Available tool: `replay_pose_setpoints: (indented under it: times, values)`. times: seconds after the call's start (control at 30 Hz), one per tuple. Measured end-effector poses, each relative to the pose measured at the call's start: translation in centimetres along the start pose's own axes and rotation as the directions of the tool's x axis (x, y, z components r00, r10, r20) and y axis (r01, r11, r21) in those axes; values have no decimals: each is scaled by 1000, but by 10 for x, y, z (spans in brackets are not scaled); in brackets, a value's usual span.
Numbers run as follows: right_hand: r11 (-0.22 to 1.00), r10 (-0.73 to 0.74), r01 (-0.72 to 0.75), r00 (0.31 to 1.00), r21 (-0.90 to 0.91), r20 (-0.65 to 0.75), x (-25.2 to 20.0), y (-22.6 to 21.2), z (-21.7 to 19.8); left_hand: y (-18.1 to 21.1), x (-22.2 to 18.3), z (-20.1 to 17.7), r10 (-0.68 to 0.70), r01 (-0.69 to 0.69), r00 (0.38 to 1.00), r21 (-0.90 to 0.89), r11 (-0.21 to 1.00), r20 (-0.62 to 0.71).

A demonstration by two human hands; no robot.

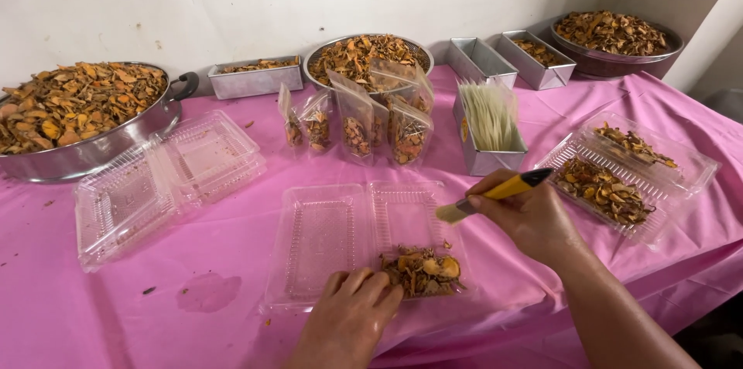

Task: The person is sealing small plastic bags of dried turmeric and then using a brush to arrange individual turmeric pieces into a plastic tray.

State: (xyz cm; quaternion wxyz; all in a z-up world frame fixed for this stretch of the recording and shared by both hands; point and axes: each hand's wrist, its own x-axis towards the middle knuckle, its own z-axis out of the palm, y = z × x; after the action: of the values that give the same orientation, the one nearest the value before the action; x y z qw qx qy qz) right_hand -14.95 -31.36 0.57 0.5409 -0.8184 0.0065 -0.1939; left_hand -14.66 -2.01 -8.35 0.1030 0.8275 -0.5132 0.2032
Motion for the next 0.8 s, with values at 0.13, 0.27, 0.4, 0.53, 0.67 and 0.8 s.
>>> replay_pose_setpoints:
  times: [0.13,0.27,0.4,0.53,0.67,0.8]
  values:
    - [975,-174,177,984,136,-36,-12,30,-10,12,39,-17,-38,40,998,41,998,-45]
    - [972,-188,207,969,114,-158,-37,40,-15,14,82,6,-113,117,992,-66,991,51]
    - [990,16,20,965,136,-262,-56,30,-17,4,102,35,-175,185,949,-16,983,262]
    - [961,-42,112,963,253,-265,-59,41,-22,0,105,20,-225,264,903,-59,963,366]
    - [969,-48,110,962,222,-268,-61,34,-15,-2,112,-11,-414,540,806,-241,806,423]
    - [984,114,-51,919,171,-378,-73,11,1,7,118,-55,-599,802,583,-505,319,549]
